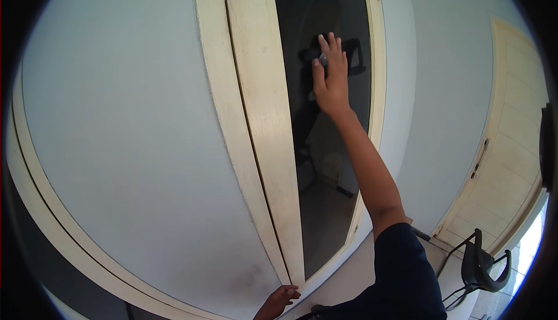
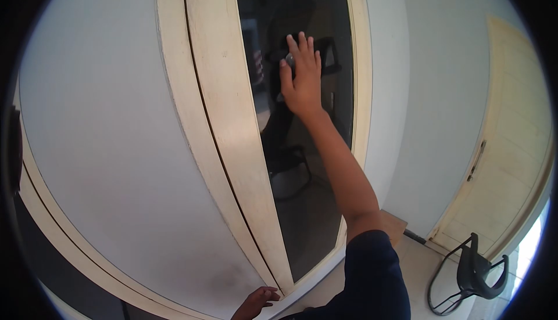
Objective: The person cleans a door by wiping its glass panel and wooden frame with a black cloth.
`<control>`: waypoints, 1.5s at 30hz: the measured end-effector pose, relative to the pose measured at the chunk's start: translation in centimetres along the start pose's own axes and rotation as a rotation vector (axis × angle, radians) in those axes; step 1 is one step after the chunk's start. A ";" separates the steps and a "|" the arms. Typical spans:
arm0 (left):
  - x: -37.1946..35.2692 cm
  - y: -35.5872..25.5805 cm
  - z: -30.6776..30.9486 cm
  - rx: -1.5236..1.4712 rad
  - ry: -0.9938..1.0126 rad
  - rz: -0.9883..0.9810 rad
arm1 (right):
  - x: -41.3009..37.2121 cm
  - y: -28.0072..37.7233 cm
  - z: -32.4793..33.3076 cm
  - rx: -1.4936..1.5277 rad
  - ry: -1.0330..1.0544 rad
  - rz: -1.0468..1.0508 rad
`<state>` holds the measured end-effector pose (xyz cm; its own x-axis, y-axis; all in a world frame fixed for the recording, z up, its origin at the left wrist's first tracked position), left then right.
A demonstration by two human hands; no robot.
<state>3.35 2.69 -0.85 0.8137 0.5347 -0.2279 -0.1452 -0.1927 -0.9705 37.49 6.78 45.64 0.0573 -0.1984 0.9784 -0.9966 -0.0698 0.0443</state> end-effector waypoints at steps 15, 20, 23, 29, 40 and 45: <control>-1.1 -7.0 -1.9 -0.483 0.102 -0.218 | -28.3 15.3 15.9 0.857 0.623 -1.380; 1.8 -6.4 -2.7 -0.196 0.059 -0.075 | -31.0 16.2 18.0 0.615 0.808 -0.945; 3.0 -6.3 -3.0 -0.180 -0.005 -0.227 | -30.7 18.4 19.0 0.649 1.052 -0.660; 2.6 -8.2 -4.3 -0.311 -0.062 0.005 | -34.2 10.5 19.5 0.359 0.639 -1.165; -0.1 -5.6 0.5 -0.185 -0.160 -0.047 | -23.9 -15.8 9.1 -0.364 -0.075 -0.774; 0.4 -4.0 0.9 -0.199 -0.189 -0.002 | -12.5 9.3 6.0 0.314 0.338 -0.362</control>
<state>3.75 4.47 2.89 0.6920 0.6753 -0.2551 -0.0149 -0.3399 -0.9403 27.84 2.73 32.57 0.3175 0.2110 0.9245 -0.8486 -0.3717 0.3763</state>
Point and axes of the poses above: each hand's wrist, its own x-axis towards the middle knuckle, its own z-axis out of the back of the hand, y = z × x, the point moved 4 cm from there along x, towards the middle knuckle, and after that the axes turned 7 degrees about -y, right-handed, at the moved point
